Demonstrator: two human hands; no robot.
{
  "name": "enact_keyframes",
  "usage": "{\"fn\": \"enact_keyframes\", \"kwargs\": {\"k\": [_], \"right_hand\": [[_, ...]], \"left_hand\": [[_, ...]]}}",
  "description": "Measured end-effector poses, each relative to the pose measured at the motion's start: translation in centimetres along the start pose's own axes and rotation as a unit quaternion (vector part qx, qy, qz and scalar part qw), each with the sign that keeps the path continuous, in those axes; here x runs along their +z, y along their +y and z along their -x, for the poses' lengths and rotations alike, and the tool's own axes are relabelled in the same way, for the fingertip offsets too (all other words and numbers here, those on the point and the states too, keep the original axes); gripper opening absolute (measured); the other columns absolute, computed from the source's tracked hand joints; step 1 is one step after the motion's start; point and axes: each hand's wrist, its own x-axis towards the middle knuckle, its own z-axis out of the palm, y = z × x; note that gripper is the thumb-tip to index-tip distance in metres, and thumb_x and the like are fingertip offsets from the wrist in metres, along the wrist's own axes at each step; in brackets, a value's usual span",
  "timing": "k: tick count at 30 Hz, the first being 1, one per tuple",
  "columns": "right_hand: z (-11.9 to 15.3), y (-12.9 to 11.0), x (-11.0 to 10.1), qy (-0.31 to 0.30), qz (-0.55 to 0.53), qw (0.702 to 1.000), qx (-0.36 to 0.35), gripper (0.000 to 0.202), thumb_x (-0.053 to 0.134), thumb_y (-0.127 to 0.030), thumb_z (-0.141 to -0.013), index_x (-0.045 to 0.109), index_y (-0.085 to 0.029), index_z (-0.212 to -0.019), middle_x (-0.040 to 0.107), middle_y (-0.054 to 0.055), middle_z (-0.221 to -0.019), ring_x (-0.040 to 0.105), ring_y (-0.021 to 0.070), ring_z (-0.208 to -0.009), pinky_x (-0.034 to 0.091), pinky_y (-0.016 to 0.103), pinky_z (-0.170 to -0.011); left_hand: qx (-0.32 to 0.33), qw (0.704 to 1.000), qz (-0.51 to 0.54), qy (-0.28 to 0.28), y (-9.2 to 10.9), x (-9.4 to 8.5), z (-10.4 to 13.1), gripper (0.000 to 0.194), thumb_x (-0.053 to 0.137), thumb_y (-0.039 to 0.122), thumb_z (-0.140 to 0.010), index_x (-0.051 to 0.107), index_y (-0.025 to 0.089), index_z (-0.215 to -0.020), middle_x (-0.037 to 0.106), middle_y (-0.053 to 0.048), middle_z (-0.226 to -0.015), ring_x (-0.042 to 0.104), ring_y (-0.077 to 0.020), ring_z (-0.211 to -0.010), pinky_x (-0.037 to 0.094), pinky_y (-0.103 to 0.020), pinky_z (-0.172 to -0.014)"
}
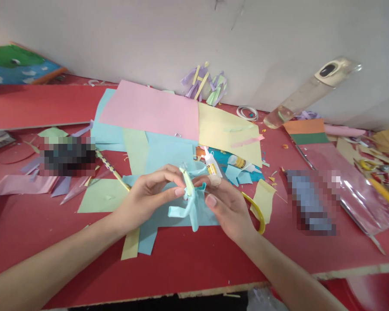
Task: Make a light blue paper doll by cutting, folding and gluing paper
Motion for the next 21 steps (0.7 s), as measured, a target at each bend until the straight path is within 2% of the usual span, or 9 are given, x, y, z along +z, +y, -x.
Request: {"fn": "enact_keyframes", "kwargs": {"k": [2,5,9,11,13,16,18,21], "right_hand": [[0.02,0.22,-0.12,-0.002,-0.051,0.998,0.037,0.020,0.066,-0.038,-0.088,0.066,-0.026,-0.105,0.068,0.007,-0.114,0.067,0.0227,-0.106,0.060,0.035,-0.079],[-0.04,0.36,-0.12,-0.028,-0.095,0.992,0.076,0.019,0.069,-0.035,-0.086,0.068,-0.028,-0.104,0.070,0.005,-0.112,0.066,0.0232,-0.111,0.060,0.035,-0.079],[-0.20,0.48,0.07,-0.023,-0.093,0.992,0.085,0.016,0.070,-0.034,-0.086,0.069,-0.030,-0.101,0.071,0.002,-0.108,0.069,0.0203,-0.103,0.061,0.034,-0.075],[-0.29,0.60,0.06,0.008,-0.071,0.993,0.092,0.020,0.070,-0.039,-0.085,0.068,-0.028,-0.101,0.072,0.003,-0.101,0.070,0.0196,-0.094,0.061,0.035,-0.074],[-0.40,0.68,-0.05,0.058,-0.045,0.992,0.102,0.024,0.071,-0.042,-0.083,0.067,-0.025,-0.100,0.072,0.003,-0.094,0.071,0.0192,-0.086,0.061,0.034,-0.070],[-0.56,0.77,-0.31,0.136,-0.040,0.981,0.130,0.024,0.074,-0.041,-0.080,0.067,-0.025,-0.097,0.071,0.002,-0.094,0.069,0.0181,-0.084,0.058,0.030,-0.066],[-0.64,0.87,-0.45,0.173,-0.047,0.975,0.130,0.022,0.076,-0.040,-0.079,0.068,-0.025,-0.094,0.070,0.001,-0.095,0.068,0.0179,-0.089,0.057,0.028,-0.067],[-0.71,1.04,-0.45,0.216,-0.025,0.971,0.098,0.020,0.077,-0.037,-0.078,0.068,-0.025,-0.091,0.070,0.002,-0.098,0.067,0.0189,-0.098,0.056,0.027,-0.071]], "left_hand": [[-0.021,1.000,0.009,-0.003,-0.06,-0.14,0.04,0.009,0.066,0.030,-0.089,0.069,0.022,-0.087,0.066,-0.004,-0.091,0.064,-0.0183,-0.084,0.055,-0.034,-0.078],[-0.036,0.999,0.009,-0.010,0.04,-0.12,0.03,0.011,0.066,0.032,-0.089,0.068,0.021,-0.088,0.067,-0.004,-0.093,0.065,-0.0180,-0.081,0.054,-0.032,-0.074],[-0.036,0.999,0.000,-0.007,0.34,0.22,-0.17,0.011,0.067,0.032,-0.088,0.067,0.021,-0.092,0.067,-0.005,-0.097,0.066,-0.0189,-0.087,0.053,-0.028,-0.070],[-0.036,0.999,-0.010,0.024,0.43,0.30,-0.26,0.012,0.066,0.031,-0.089,0.065,0.021,-0.094,0.067,-0.005,-0.096,0.065,-0.0176,-0.085,0.053,-0.028,-0.071],[-0.018,0.994,-0.035,0.100,0.46,0.24,-0.28,0.011,0.065,0.030,-0.090,0.064,0.021,-0.095,0.065,-0.003,-0.093,0.063,-0.0152,-0.083,0.052,-0.026,-0.071],[0.047,0.972,-0.076,0.219,0.43,0.04,-0.15,0.008,0.062,0.029,-0.092,0.060,0.023,-0.097,0.059,0.000,-0.084,0.058,-0.0125,-0.075,0.050,-0.025,-0.070],[0.078,0.964,-0.103,0.231,0.40,0.02,0.04,0.007,0.060,0.029,-0.093,0.057,0.023,-0.096,0.058,0.001,-0.081,0.058,-0.0126,-0.073,0.050,-0.026,-0.071],[0.056,0.972,-0.143,0.176,0.31,0.40,0.25,0.016,0.067,0.031,-0.088,0.056,0.022,-0.097,0.059,-0.001,-0.088,0.059,-0.0148,-0.082,0.050,-0.027,-0.075]]}}
